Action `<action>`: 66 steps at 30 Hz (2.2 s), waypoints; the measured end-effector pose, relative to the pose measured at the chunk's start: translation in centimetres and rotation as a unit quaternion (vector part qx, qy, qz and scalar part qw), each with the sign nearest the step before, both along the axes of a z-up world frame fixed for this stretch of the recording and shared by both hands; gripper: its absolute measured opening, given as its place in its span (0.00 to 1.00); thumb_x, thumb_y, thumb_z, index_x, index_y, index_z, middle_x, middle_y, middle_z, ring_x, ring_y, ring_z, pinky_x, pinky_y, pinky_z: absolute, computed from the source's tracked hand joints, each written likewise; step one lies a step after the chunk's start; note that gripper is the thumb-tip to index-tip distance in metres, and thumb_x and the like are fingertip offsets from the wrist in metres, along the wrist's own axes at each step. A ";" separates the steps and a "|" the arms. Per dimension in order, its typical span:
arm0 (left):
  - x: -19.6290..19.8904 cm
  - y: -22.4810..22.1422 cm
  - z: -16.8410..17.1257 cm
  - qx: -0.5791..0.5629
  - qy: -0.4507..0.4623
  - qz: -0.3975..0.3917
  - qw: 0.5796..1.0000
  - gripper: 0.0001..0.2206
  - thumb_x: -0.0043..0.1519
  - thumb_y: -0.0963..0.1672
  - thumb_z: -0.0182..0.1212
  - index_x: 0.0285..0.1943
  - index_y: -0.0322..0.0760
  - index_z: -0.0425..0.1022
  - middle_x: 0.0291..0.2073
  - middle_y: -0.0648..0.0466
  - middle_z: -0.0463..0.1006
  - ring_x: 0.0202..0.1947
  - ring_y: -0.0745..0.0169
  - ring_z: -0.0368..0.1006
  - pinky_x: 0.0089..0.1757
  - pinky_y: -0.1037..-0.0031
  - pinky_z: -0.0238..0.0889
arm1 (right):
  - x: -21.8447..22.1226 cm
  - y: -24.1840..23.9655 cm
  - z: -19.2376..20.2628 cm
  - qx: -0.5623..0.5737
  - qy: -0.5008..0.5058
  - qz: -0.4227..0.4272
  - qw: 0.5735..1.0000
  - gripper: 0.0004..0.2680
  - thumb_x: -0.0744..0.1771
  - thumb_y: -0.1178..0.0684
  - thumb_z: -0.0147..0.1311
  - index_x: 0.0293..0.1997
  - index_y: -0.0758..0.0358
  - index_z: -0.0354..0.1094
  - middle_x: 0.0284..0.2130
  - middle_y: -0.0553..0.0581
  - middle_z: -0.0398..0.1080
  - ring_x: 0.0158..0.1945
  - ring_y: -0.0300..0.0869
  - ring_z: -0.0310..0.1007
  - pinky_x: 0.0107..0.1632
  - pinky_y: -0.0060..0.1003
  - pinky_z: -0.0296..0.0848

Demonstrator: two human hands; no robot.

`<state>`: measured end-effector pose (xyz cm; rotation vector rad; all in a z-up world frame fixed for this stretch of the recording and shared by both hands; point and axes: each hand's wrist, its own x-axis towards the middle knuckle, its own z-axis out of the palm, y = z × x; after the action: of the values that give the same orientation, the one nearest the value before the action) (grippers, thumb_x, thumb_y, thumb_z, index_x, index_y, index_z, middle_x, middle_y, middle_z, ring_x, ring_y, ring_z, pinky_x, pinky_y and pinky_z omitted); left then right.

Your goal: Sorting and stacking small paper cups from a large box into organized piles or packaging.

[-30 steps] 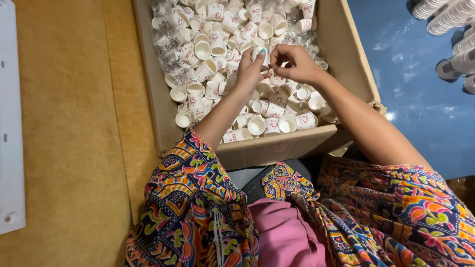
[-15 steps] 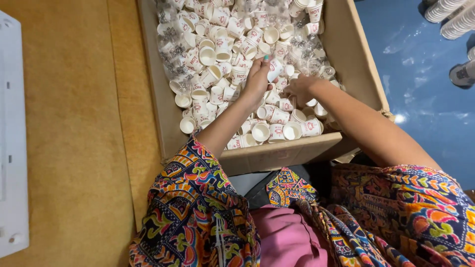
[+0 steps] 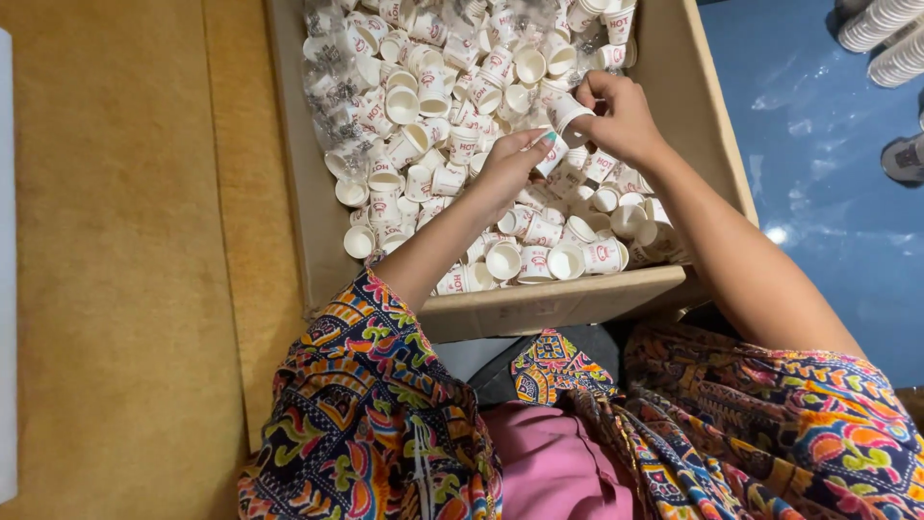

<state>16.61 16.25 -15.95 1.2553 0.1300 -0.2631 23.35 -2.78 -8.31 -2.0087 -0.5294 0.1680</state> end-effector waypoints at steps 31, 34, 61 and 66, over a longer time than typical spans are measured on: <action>0.2 1.1 3.4 -0.039 -0.016 0.124 0.991 0.26 0.66 0.46 0.60 0.71 0.30 0.61 0.59 0.44 0.73 0.51 0.57 0.75 0.44 0.66 0.78 | 1.9 -1.7 -0.2 0.270 0.183 0.207 0.922 0.11 0.59 0.62 0.40 0.40 0.70 0.68 0.53 0.68 0.75 0.49 0.43 0.76 0.45 0.30 0.71; 0.5 1.1 2.4 -0.029 0.018 0.103 0.994 0.24 0.68 0.47 0.53 0.73 0.37 0.58 0.60 0.47 0.72 0.50 0.58 0.75 0.41 0.67 0.77 | 1.8 -0.9 -0.5 0.262 0.193 0.202 0.924 0.11 0.60 0.63 0.42 0.42 0.69 0.67 0.51 0.66 0.75 0.49 0.42 0.76 0.44 0.29 0.70; 0.6 0.8 2.5 -0.037 0.016 0.114 0.993 0.15 0.69 0.46 0.50 0.62 0.37 0.67 0.48 0.48 0.78 0.43 0.62 0.75 0.39 0.68 0.75 | 1.1 1.0 -4.2 -0.407 0.095 0.222 0.881 0.24 0.64 0.48 0.63 0.66 0.53 0.58 0.45 0.63 0.76 0.47 0.52 0.77 0.49 0.45 0.75; 0.8 0.8 1.7 -0.047 0.012 0.121 0.992 0.17 0.68 0.46 0.50 0.63 0.36 0.66 0.49 0.47 0.78 0.42 0.61 0.76 0.39 0.68 0.76 | 2.2 -0.1 -1.2 0.199 0.134 0.068 0.968 0.14 0.70 0.53 0.53 0.58 0.55 0.50 0.46 0.59 0.71 0.40 0.45 0.81 0.36 0.37 0.82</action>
<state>17.43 17.05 -14.28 1.1304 0.2847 -0.0741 25.60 -2.92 -9.54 -1.5295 -0.4826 0.3814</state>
